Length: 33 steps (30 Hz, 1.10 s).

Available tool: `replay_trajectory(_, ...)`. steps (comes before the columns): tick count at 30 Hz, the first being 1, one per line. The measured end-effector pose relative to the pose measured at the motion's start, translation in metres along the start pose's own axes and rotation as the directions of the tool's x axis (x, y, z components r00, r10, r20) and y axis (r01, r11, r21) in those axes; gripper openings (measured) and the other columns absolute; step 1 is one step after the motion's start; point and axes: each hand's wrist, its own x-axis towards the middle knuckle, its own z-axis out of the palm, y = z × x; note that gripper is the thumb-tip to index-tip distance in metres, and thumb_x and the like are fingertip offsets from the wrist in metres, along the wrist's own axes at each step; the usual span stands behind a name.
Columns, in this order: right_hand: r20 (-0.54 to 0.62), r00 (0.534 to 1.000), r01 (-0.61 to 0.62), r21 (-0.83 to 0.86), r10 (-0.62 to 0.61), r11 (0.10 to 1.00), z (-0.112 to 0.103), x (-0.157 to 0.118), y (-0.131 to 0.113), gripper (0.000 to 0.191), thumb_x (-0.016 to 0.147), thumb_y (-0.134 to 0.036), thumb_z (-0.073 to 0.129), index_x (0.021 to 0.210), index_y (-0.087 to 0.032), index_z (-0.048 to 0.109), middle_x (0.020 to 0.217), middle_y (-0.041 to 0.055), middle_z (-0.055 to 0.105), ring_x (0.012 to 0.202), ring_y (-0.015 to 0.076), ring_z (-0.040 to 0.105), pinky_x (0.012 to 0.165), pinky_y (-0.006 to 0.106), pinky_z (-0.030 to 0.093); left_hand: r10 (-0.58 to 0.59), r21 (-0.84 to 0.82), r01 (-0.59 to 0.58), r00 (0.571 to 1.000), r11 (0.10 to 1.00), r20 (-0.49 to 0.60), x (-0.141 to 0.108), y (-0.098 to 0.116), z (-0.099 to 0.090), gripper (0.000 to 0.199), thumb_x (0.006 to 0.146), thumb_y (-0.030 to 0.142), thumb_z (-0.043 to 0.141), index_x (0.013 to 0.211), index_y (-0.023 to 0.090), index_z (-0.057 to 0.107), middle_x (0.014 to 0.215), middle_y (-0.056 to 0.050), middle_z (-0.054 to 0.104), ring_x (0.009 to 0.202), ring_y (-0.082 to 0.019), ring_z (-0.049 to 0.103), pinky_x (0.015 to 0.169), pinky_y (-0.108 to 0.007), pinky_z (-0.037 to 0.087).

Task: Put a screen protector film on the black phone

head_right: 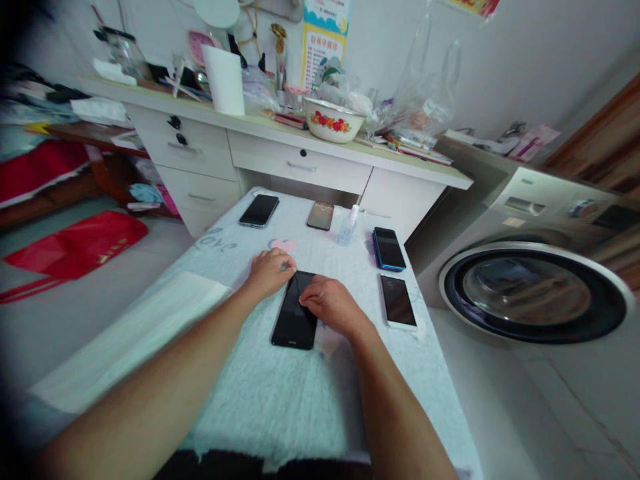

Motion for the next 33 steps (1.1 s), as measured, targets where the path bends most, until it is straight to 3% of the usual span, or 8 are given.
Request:
replay_trajectory(12, 0.127, 0.989, 0.071, 0.046, -0.076, 0.996, 0.000, -0.001, -0.015, 0.019, 0.082, -0.009, 0.059, 0.084, -0.019, 0.074, 0.077, 0.0011, 0.062, 0.069, 0.0095, 0.055, 0.066, 0.021, 0.041, -0.011, -0.028, 0.011, 1.000, 1.000, -0.006, 0.000, 0.000, 0.000, 0.017, 0.079, 0.030, 0.053, 0.080, 0.026, 0.070, 0.102, -0.003, 0.062, 0.099, -0.024, 0.050, 0.083, -0.036, 0.037)
replay_trajectory(22, -0.048, 0.998, -0.036, -0.107, 0.031, 0.994, 0.008, 0.001, -0.006, 0.018, 0.090, -0.020, 0.054, 0.090, -0.019, 0.072, 0.081, 0.0028, 0.057, 0.073, 0.0112, 0.054, 0.069, 0.022, 0.040, -0.002, -0.021, 0.002, 1.000, 1.000, -0.014, 0.000, 0.000, 0.001, 0.018, 0.079, 0.030, 0.052, 0.080, 0.027, 0.070, 0.101, -0.003, 0.062, 0.098, -0.024, 0.051, 0.083, -0.037, 0.038)
replay_trajectory(33, 0.091, 0.989, 0.128, -0.106, -0.118, 0.986, 0.013, 0.001, -0.019, 0.019, 0.091, -0.020, 0.053, 0.094, -0.022, 0.072, 0.081, 0.0022, 0.057, 0.075, 0.0113, 0.052, 0.067, 0.022, 0.039, 0.005, -0.023, -0.005, 1.000, 1.000, -0.023, -0.002, 0.001, -0.001, 0.018, 0.078, 0.029, 0.053, 0.081, 0.027, 0.070, 0.102, -0.003, 0.063, 0.098, -0.024, 0.052, 0.084, -0.037, 0.038)
